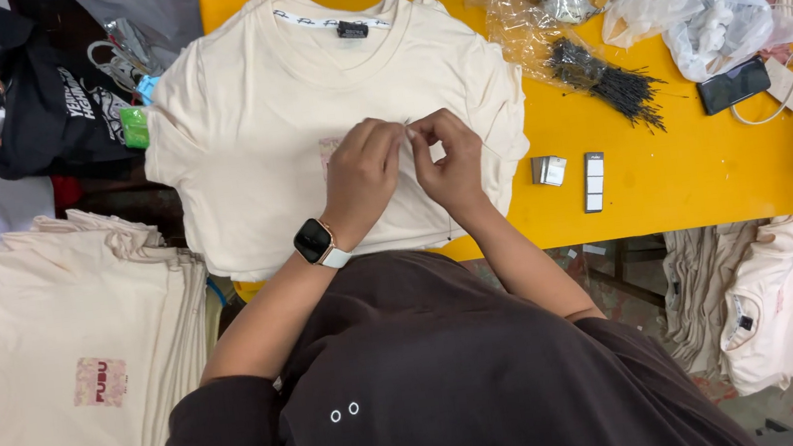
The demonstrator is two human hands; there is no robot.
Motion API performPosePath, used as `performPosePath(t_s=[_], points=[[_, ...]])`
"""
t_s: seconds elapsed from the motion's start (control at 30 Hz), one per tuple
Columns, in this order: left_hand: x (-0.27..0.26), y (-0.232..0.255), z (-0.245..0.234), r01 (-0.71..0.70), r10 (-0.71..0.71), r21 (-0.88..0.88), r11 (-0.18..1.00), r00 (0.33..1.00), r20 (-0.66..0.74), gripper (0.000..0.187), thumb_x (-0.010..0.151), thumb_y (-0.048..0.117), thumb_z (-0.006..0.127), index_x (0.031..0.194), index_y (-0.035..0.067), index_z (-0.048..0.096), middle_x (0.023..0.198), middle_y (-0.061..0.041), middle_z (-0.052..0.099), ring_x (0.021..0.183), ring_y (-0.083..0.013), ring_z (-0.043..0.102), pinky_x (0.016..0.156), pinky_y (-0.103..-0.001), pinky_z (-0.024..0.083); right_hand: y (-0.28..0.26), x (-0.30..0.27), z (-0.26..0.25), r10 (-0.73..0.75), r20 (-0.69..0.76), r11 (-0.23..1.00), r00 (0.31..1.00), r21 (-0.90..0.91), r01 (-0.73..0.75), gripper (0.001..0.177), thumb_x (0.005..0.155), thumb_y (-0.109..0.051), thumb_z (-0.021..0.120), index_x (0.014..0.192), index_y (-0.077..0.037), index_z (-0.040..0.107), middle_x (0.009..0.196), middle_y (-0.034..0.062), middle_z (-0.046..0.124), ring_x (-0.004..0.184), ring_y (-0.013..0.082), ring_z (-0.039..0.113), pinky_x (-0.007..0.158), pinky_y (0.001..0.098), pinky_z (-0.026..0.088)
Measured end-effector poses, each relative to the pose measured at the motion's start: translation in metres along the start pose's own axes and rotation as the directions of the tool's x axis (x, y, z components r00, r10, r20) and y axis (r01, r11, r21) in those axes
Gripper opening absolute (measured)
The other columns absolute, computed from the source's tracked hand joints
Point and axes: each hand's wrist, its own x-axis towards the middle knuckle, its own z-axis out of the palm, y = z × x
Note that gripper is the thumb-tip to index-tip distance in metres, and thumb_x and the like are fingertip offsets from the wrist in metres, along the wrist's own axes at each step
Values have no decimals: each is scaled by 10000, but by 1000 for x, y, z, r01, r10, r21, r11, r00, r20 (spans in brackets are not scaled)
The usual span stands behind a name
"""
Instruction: Attaching brand tags to t-shirts and folding them for packaging
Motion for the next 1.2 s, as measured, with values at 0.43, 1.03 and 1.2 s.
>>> performPosePath(t_s=[0.43, 1.03, 1.2], points=[[20, -45, -5, -301, 281, 241, 923, 953, 113, 100, 1029, 69, 577, 1072, 110, 658, 873, -15, 555, 823, -195, 625, 716, -326, 515, 43, 37, 7, 427, 455, 782, 781, 248, -572, 208, 947, 57, 644, 1125, -11, 727, 869, 27, 669, 883, 110, 685, 781, 290, 619], [53, -121, -1, 468, -428, -53, 882, 844, 325, 182, 871, 47, 757, 1008, 92, 646, 892, -92, 671, 893, -364, 705, 776, -487, 550, 134, 83, 61, 631, 83, 710, 772, 340, -617, 70, 892, -7, 792, 931, -12, 733, 761, 51, 689, 688, 111, 714, 620, 203, 608], [49, -126, 5, 376, -368, 41, 926, 870, 328, 175, 905, 95, 751, 1041, 141, 652, 925, -5, 598, 942, -263, 687, 795, -389, 561, 112, 90, 55, 338, 154, 940, 928, -2, -342, 244, 919, 76, 721, 1102, -66, 795, 871, 125, 721, 846, 228, 736, 746, 345, 628]])
